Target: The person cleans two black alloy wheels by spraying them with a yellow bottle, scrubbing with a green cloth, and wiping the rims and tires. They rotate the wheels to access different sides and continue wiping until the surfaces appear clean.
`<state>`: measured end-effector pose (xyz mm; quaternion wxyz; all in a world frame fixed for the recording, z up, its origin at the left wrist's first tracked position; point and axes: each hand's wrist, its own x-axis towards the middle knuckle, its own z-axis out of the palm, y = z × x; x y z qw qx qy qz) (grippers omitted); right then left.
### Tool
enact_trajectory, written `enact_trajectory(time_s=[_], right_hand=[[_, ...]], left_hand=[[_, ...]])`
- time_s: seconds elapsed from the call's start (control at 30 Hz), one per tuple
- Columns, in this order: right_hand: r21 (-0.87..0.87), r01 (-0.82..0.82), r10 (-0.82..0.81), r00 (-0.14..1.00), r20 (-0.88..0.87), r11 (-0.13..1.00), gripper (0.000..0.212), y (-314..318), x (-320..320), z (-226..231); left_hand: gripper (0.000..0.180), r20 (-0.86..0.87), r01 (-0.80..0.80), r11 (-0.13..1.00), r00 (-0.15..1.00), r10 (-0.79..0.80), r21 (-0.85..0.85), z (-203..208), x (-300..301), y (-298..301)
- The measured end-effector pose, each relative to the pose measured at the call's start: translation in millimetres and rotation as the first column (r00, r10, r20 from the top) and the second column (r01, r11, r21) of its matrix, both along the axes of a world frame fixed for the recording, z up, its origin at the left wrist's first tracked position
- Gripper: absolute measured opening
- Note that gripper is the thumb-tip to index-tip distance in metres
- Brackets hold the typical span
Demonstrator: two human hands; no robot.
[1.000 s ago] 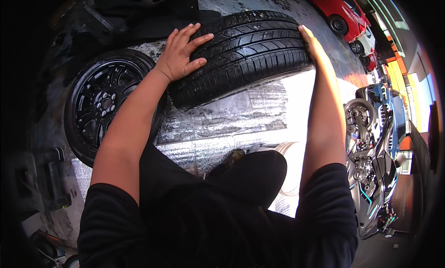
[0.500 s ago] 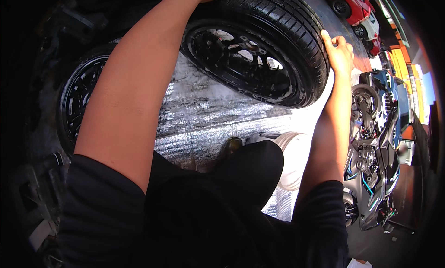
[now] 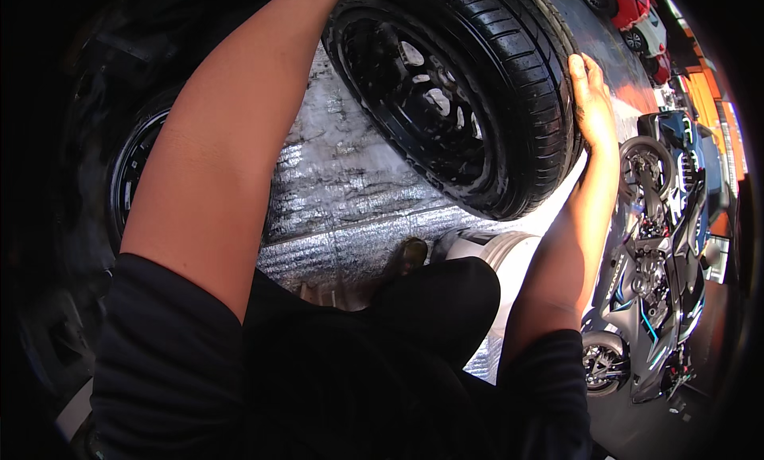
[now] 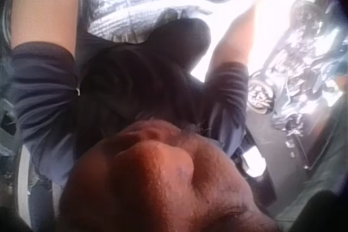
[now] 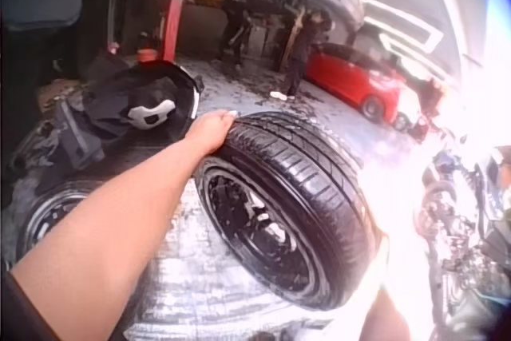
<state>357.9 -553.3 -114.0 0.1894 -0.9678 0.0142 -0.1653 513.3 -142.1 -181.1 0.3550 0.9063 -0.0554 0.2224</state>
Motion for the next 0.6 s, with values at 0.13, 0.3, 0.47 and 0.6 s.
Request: enact_trajectory(time_s=[0.13,0.3,0.47,0.6], right_hand=[[-0.101,0.16,-0.155,0.986,0.053,0.982,0.084,39.9,-67.7,2.4],[0.139,0.115,-0.145,0.962,0.231,0.984,0.067,65.6,-140.5,-38.1],[0.478,0.113,-0.231,0.953,0.194,0.871,0.058,21.4,-181.5,-55.8],[0.458,0.081,-0.183,0.966,0.183,0.885,0.059,-12.9,-189.9,-61.8]], left_hand=[[0.05,-0.065,0.22,0.975,0.974,-0.218,0.019,-13.4,98.4,-12.1],[0.045,0.108,0.472,0.868,0.865,-0.49,0.156,-19.0,144.2,-51.0],[0.05,0.173,0.583,0.812,0.804,-0.57,-0.036,32.4,27.1,-100.4],[0.057,0.124,0.423,0.896,0.89,-0.438,0.132,57.8,-53.7,-95.2]])
